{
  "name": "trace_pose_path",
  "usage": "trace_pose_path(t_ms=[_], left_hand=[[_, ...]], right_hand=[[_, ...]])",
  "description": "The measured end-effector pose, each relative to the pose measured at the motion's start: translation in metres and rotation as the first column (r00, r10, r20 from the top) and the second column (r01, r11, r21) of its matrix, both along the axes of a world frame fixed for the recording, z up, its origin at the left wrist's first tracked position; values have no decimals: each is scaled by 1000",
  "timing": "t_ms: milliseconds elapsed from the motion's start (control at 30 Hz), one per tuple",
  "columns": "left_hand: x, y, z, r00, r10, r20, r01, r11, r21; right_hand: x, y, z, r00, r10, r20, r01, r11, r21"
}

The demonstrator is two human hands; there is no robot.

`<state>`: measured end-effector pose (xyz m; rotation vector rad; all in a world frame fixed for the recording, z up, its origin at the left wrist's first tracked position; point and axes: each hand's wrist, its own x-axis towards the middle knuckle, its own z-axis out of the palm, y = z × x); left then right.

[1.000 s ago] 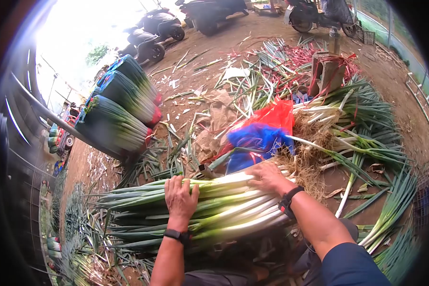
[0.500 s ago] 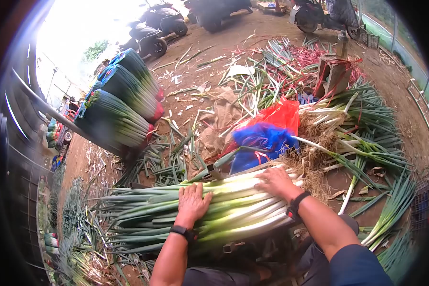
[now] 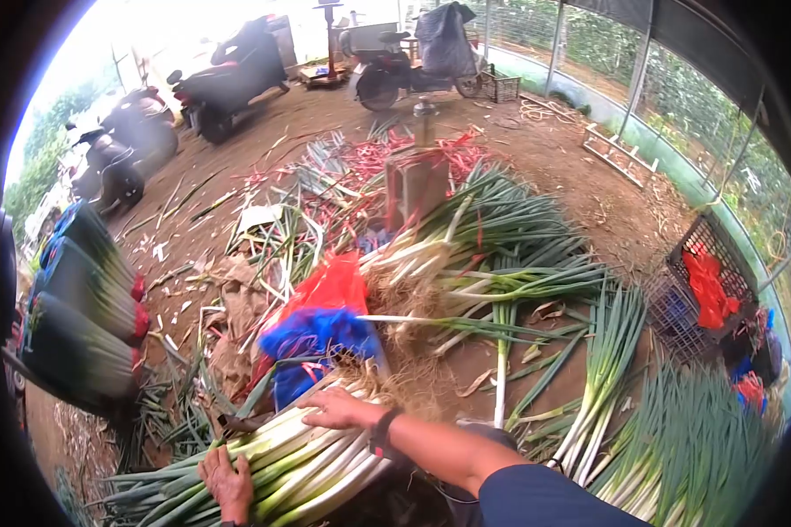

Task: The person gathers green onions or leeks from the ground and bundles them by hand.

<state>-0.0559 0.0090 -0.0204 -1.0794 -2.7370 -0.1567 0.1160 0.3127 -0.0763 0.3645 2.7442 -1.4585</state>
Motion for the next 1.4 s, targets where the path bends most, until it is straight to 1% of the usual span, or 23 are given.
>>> trace_pose_path(t_ms=[67,100,133,200,233,267,300,367,433,500,533,600,633,667,733,800,933,1000,1067,1133,1167,1267,1400], left_hand=[[-1,-2,20,989,-62,131,78,990,-115],[1,-1,25,990,-141,18,142,980,-141],[1,1,29,988,-150,25,152,978,-144],[-2,4,36,980,-47,193,103,951,-292],[-1,6,34,979,-46,198,104,951,-293],[1,6,35,984,-50,174,101,949,-297],[2,4,36,987,-53,149,97,947,-306],[1,5,33,991,-50,127,89,945,-314],[2,7,38,988,-52,143,92,953,-290],[5,11,39,984,-62,165,104,960,-260],[5,10,38,988,-46,145,85,957,-277],[7,11,39,991,-26,130,64,953,-295],[7,13,40,990,-30,135,66,959,-277],[7,16,40,990,-34,140,70,963,-260],[4,17,38,991,-36,128,71,956,-285],[5,19,39,992,-34,125,70,954,-292],[4,16,33,996,-55,67,74,935,-345],[2,17,33,994,-63,92,91,939,-331],[0,15,32,995,-70,74,90,938,-334],[-2,13,30,995,-58,85,85,932,-354],[-3,12,29,996,-51,76,75,929,-362],[-6,15,27,993,-57,103,87,944,-317],[-7,16,29,994,-56,93,85,931,-356]], right_hand=[[12,25,27,994,-13,-108,-30,922,-385],[24,41,50,995,-4,-99,-38,906,-422],[43,56,80,998,-10,-63,-25,854,-519],[86,93,106,995,-77,69,104,758,-645],[107,112,98,989,-122,85,147,708,-691],[131,132,85,972,-207,109,228,734,-640],[153,152,61,941,-304,145,318,658,-683],[196,187,4,802,-503,322,596,633,-494],[243,211,-76,680,-601,420,732,591,-340],[281,229,-147,639,-557,530,746,616,-251],[283,229,-157,636,-557,534,749,614,-250],[283,231,-174,568,-663,487,737,674,58],[272,229,-173,531,-757,380,797,599,80],[263,233,-172,528,-756,387,797,598,82],[231,246,-135,531,-790,306,775,599,200],[212,268,-157,559,-818,139,701,555,448],[171,320,-166,709,-705,16,550,568,612],[154,339,-157,699,-684,207,447,644,621],[145,350,-172,702,-675,230,425,655,625],[142,352,-164,626,-657,420,340,715,611],[147,351,-167,658,-657,367,289,670,684],[156,351,-162,724,-555,410,131,694,708],[156,349,-197,807,-500,313,67,605,793]])
